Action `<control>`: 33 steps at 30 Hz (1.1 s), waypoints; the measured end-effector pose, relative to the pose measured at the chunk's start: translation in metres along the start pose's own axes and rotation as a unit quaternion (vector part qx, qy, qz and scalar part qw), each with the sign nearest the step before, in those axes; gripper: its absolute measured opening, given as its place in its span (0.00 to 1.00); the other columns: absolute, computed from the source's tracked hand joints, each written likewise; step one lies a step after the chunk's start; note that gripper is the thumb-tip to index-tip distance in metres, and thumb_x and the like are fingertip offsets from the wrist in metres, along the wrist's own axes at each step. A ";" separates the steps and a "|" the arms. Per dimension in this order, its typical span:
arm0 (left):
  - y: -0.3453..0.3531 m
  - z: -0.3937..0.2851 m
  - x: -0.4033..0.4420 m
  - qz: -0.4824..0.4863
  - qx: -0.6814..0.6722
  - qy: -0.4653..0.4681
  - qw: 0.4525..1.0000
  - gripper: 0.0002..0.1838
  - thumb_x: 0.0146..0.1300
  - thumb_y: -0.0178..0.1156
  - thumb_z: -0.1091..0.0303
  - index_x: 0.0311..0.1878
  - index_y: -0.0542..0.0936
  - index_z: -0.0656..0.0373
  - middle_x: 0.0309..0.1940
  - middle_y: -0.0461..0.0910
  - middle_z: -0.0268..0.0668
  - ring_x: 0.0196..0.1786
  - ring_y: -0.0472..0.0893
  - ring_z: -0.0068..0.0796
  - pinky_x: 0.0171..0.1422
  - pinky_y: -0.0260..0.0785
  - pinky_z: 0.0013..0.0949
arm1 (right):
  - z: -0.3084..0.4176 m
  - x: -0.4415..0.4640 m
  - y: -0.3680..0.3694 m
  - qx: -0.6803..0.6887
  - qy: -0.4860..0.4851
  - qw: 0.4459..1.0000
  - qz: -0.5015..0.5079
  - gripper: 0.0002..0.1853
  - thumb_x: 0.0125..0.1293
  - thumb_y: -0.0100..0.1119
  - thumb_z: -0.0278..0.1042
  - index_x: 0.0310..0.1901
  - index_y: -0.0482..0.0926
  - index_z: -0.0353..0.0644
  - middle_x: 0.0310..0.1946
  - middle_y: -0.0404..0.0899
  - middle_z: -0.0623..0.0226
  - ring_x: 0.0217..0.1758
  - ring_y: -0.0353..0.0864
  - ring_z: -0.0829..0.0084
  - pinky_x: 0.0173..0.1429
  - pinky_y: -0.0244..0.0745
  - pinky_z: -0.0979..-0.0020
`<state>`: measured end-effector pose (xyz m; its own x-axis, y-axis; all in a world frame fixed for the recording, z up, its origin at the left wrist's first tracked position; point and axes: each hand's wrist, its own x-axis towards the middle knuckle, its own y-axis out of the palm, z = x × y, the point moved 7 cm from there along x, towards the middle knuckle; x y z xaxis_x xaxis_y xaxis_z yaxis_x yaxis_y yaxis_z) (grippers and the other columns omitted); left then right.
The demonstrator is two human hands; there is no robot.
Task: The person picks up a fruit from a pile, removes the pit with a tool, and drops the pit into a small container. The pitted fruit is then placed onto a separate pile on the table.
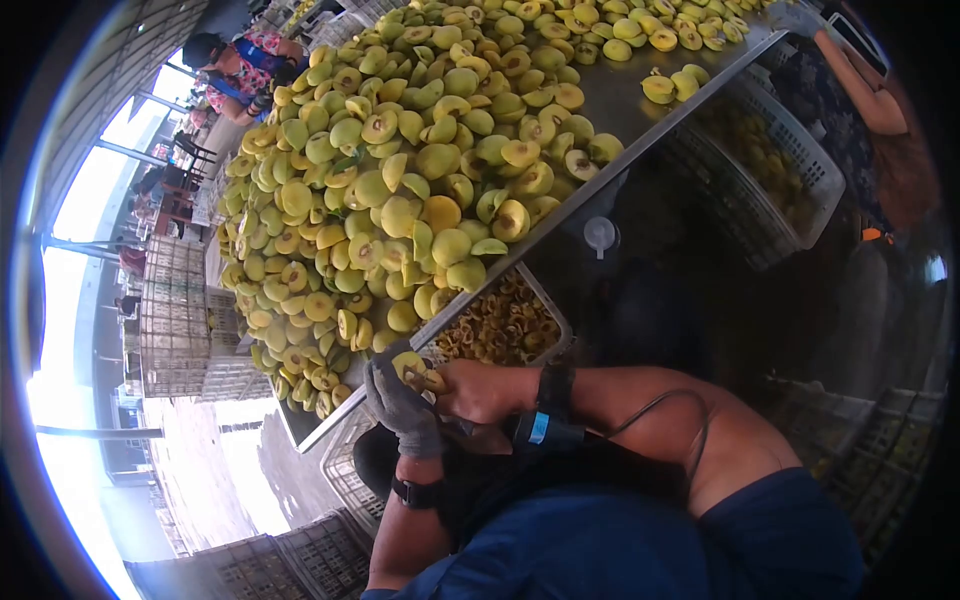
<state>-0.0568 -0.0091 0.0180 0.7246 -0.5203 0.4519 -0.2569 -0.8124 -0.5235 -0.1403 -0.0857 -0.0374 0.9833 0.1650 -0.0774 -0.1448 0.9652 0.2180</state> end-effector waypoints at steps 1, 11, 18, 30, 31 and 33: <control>0.003 0.005 0.000 0.016 -0.045 -0.041 0.998 0.24 0.82 0.43 0.57 0.52 0.83 0.67 0.46 0.85 0.42 0.44 0.83 0.34 0.52 0.76 0.38 | -0.003 -0.002 0.002 0.010 0.028 0.999 0.029 0.10 0.75 0.56 0.32 0.48 0.80 0.35 0.36 0.85 0.65 0.30 0.81 0.75 0.33 0.76 0.68; 0.021 0.041 -0.001 0.124 -0.307 -0.240 0.913 0.26 0.82 0.44 0.52 0.47 0.83 0.66 0.38 0.85 0.44 0.36 0.83 0.33 0.44 0.77 0.37 | -0.009 -0.013 0.026 0.300 0.090 0.939 0.142 0.14 0.79 0.58 0.39 0.34 0.71 0.44 0.22 0.66 0.77 0.18 0.66 0.84 0.21 0.63 0.76; -0.029 0.051 0.019 0.010 -0.310 -0.334 0.890 0.27 0.82 0.46 0.49 0.48 0.83 0.67 0.37 0.85 0.40 0.31 0.83 0.33 0.41 0.79 0.33 | 0.005 -0.026 0.023 0.152 0.088 0.980 0.091 0.15 0.77 0.61 0.40 0.32 0.74 0.43 0.20 0.71 0.74 0.20 0.70 0.80 0.23 0.66 0.72; -0.241 0.135 -0.020 -0.085 0.397 -0.230 0.884 0.11 0.71 0.60 0.68 0.46 0.86 0.66 0.41 0.86 0.43 0.46 0.84 0.35 0.53 0.77 0.37 | -0.042 -0.009 -0.004 0.012 0.209 0.974 -0.091 0.19 0.69 0.64 0.40 0.43 0.83 0.27 0.29 0.87 0.55 0.30 0.89 0.65 0.35 0.82 0.62; -0.228 0.133 -0.009 -0.087 0.325 -0.202 0.920 0.11 0.70 0.61 0.70 0.47 0.86 0.66 0.42 0.86 0.43 0.46 0.84 0.36 0.54 0.77 0.37 | -0.031 -0.011 -0.010 -0.023 0.215 0.970 -0.111 0.18 0.69 0.63 0.40 0.44 0.83 0.27 0.31 0.87 0.55 0.33 0.89 0.65 0.38 0.83 0.62; -0.183 0.114 0.019 -0.090 0.176 -0.149 0.969 0.11 0.67 0.64 0.72 0.49 0.86 0.65 0.42 0.86 0.44 0.48 0.85 0.39 0.56 0.76 0.38 | -0.045 0.001 -0.015 -0.106 0.124 0.973 -0.164 0.17 0.68 0.63 0.39 0.45 0.83 0.29 0.34 0.88 0.52 0.38 0.90 0.60 0.45 0.83 0.60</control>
<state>0.0769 0.1594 0.0395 0.9032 -0.2370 0.3578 0.0867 -0.7157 -0.6930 -0.1420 -0.0913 -0.0847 0.9276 -0.1396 -0.3466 0.1263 0.9901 -0.0609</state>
